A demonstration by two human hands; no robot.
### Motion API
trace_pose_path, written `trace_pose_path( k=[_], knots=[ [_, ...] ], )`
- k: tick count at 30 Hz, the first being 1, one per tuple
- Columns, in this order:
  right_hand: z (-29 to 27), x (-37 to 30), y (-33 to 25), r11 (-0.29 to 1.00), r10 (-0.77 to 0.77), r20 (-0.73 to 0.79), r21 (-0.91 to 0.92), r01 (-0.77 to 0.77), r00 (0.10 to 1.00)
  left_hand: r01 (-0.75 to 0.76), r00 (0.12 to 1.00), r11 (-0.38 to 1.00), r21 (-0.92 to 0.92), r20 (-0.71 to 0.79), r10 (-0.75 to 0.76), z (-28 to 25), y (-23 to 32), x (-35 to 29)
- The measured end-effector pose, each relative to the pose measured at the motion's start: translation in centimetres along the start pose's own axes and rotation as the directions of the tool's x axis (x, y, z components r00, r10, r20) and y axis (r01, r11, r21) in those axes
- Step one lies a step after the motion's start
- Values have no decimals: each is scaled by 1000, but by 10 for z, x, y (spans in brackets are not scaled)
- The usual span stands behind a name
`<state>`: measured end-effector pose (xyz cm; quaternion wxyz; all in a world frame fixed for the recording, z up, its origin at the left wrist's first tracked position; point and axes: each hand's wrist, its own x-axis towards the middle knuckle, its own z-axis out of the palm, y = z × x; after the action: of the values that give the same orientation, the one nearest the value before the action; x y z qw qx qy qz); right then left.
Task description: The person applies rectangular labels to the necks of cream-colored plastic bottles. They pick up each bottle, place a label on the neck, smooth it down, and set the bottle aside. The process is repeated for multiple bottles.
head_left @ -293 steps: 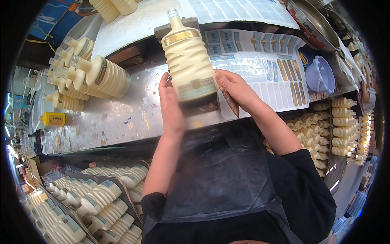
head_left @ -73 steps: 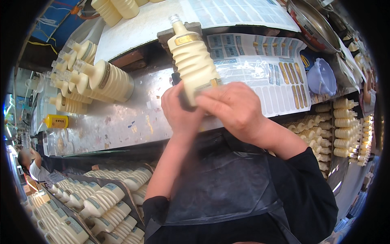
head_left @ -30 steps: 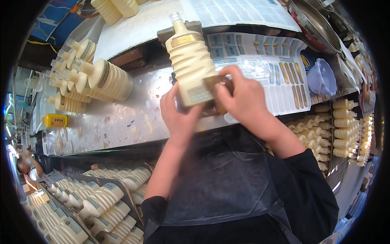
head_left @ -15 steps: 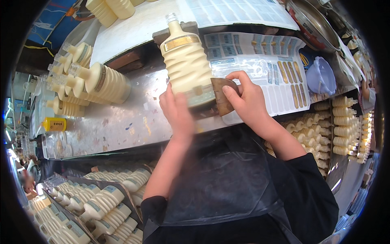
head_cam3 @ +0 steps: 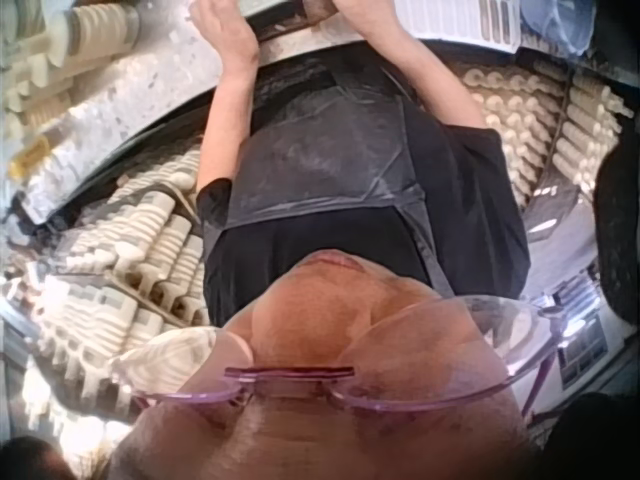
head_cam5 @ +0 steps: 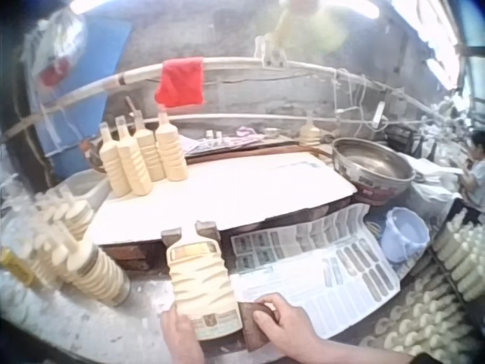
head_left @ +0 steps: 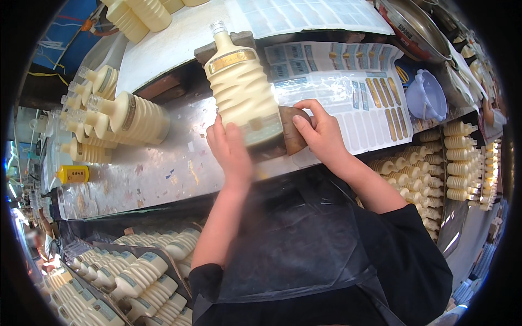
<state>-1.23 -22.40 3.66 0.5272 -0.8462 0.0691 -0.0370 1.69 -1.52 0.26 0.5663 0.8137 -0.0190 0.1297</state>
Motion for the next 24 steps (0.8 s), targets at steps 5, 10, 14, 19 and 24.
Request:
trace_pose_path(
  k=[5, 10, 14, 19, 24],
  knots=[
    [-8, 3, -5, 991, -90, 12, 105, 89, 996, 32, 999, 978, -206, -15, -35, -3, -9, 0],
    [5, 21, -9, 895, -446, -11, -4, 446, 895, -40, 999, 994, 104, 4, 40, 1, 7, -7],
    [14, 39, -6, 902, -429, -156, -27, 431, 890, -2, 1000, 1000, 17, 4, 2, 1, 0, -6],
    [16, 13, 10, 868, -494, -187, -49, 494, 849, 127, 991, 940, -315, 78, -107, -5, 2, -5],
    [14, -14, -9, 533, -844, -60, -199, 822, 532, 209, 978, 838, -503, 107, -180, -6, -4, -4]
  ],
)
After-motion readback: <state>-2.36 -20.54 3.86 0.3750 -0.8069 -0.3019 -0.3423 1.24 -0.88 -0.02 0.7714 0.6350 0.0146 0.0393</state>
